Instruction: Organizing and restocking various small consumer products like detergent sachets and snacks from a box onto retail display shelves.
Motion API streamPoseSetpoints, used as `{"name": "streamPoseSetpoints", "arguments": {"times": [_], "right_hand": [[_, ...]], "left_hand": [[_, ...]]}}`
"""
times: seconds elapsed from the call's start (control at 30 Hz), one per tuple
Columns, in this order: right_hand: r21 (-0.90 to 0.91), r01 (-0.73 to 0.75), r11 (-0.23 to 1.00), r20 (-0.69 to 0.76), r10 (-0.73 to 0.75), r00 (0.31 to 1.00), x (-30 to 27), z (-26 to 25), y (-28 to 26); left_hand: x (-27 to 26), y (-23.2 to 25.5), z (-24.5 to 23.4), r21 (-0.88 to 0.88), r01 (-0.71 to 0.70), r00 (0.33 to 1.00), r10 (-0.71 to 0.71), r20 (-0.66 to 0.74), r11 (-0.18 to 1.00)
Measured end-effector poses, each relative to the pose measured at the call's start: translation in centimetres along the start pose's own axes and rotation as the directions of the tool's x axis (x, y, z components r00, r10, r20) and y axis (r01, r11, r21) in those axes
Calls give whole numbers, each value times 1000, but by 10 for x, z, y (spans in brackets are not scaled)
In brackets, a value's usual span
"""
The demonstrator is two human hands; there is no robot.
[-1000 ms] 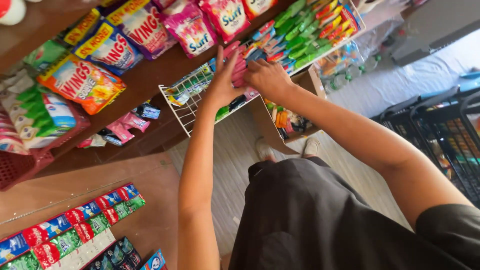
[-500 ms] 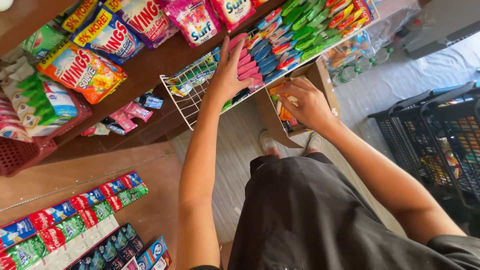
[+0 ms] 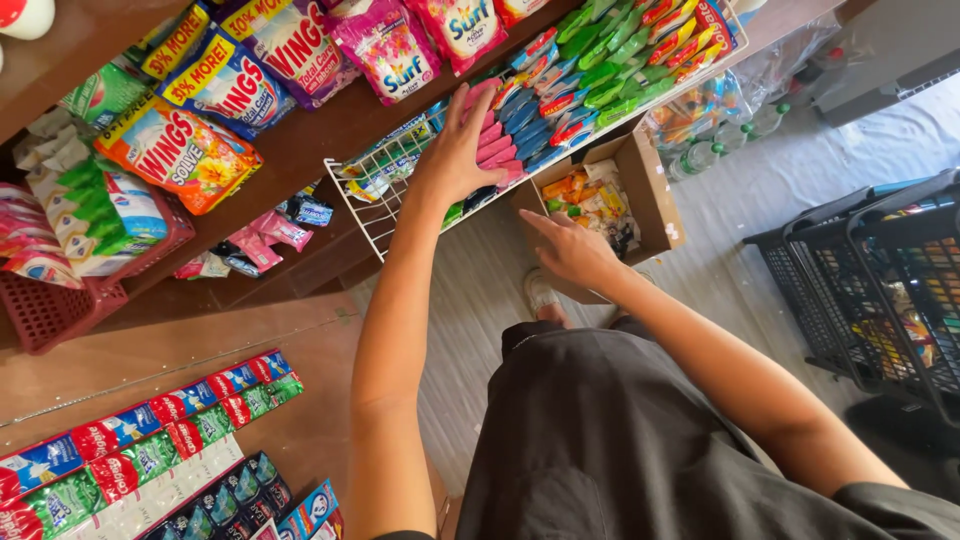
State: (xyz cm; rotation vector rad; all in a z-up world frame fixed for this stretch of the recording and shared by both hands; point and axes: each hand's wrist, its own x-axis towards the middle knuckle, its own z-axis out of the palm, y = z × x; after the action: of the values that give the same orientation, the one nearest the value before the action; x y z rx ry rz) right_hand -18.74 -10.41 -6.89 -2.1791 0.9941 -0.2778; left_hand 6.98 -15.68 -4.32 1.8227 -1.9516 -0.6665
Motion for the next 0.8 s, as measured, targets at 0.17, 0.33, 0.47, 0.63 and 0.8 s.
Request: {"name": "streamPoseSetpoints", "arguments": {"times": [0.17, 0.33, 0.47, 0.63, 0.8], "right_hand": [[-107, -79, 991, 87, 89, 992, 22, 43, 20], [-88, -146, 985, 67, 152, 986, 32, 59, 29], [-111, -175, 978, 34, 180, 983, 35, 61, 33], [-120, -146, 982, 23, 150, 988, 32, 51, 28], [-107, -102, 989, -9, 101, 995, 34, 51, 30]], "left_hand": [[7, 2, -5, 18, 42, 999, -42, 33, 999], [13, -9, -2, 8, -47, 998, 46, 45, 999], [13, 0, -10, -31, -2, 989, 6, 145, 1000], [16, 2, -10, -9, -6, 991, 7, 131, 1000], [15, 2, -6, 30, 27, 991, -30, 127, 999]]}}
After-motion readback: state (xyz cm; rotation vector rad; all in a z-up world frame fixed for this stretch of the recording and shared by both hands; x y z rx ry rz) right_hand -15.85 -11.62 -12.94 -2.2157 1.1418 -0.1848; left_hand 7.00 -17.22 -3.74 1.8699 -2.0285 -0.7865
